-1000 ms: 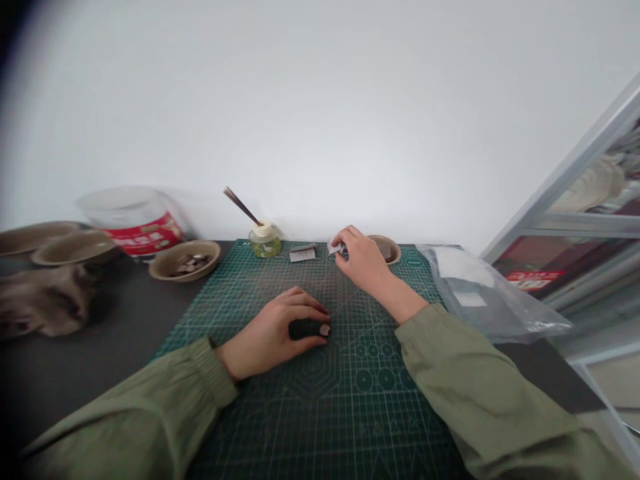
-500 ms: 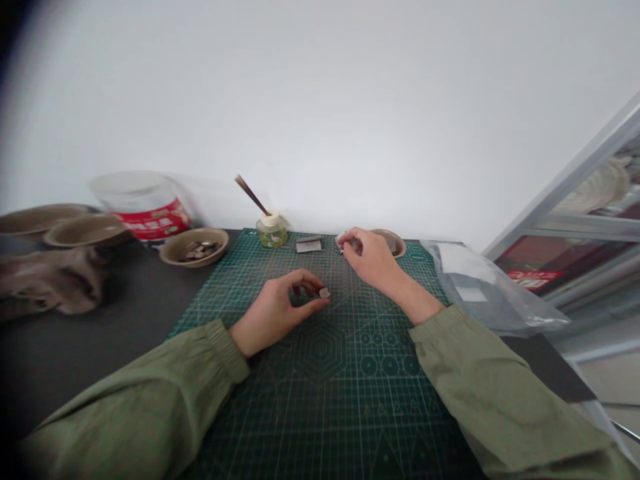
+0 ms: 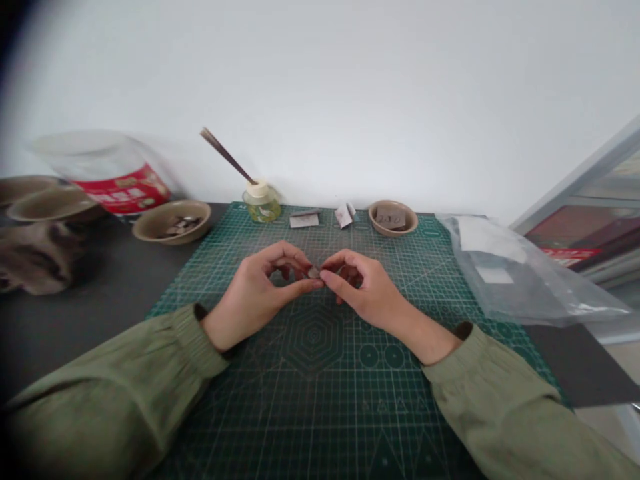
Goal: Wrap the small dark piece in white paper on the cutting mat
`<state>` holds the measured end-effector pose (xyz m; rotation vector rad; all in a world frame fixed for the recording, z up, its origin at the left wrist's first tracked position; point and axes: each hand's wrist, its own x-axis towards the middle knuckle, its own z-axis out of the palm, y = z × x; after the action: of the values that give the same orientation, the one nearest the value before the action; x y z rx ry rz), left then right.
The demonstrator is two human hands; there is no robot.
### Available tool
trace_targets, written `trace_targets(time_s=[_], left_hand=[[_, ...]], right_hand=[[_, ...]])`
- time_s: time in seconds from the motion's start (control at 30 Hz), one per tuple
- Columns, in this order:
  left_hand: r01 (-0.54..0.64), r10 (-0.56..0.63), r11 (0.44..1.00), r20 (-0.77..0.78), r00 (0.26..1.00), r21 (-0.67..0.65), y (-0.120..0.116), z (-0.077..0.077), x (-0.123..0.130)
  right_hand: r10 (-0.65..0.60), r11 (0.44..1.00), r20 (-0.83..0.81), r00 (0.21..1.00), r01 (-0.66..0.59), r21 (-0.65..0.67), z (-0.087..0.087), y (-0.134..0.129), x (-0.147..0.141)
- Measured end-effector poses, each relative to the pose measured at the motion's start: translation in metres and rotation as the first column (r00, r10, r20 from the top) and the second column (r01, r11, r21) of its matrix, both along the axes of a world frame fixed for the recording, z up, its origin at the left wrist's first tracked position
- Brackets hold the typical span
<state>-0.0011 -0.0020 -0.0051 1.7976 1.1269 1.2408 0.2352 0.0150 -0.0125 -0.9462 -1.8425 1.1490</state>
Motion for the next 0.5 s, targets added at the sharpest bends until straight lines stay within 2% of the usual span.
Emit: trace_targets(time_s=[0.2,0.33,0.5], left_hand=[[-0.023,0.034,0.99,-0.073,0.997,0.141,-0.008,0.003,0.002],[-0.032,0.045,0.985,-0.078,0.996,0.171,-0.01,0.006,0.003],[-0.007,0.026,0.982,-0.094,0.995,0.19,-0.013,0.01,0.001]], right_hand=[[-0.017,0.998,0.009,1.0,0.017,0.069,0.011,-0.009,0.003],[-0.011,0.994,-0.016,1.0,0.013,0.111,0.014,-0.012,0.002],[-0.019,0.995,-0.064,0.998,0.024,0.094,0.014,-0.011,0.002]])
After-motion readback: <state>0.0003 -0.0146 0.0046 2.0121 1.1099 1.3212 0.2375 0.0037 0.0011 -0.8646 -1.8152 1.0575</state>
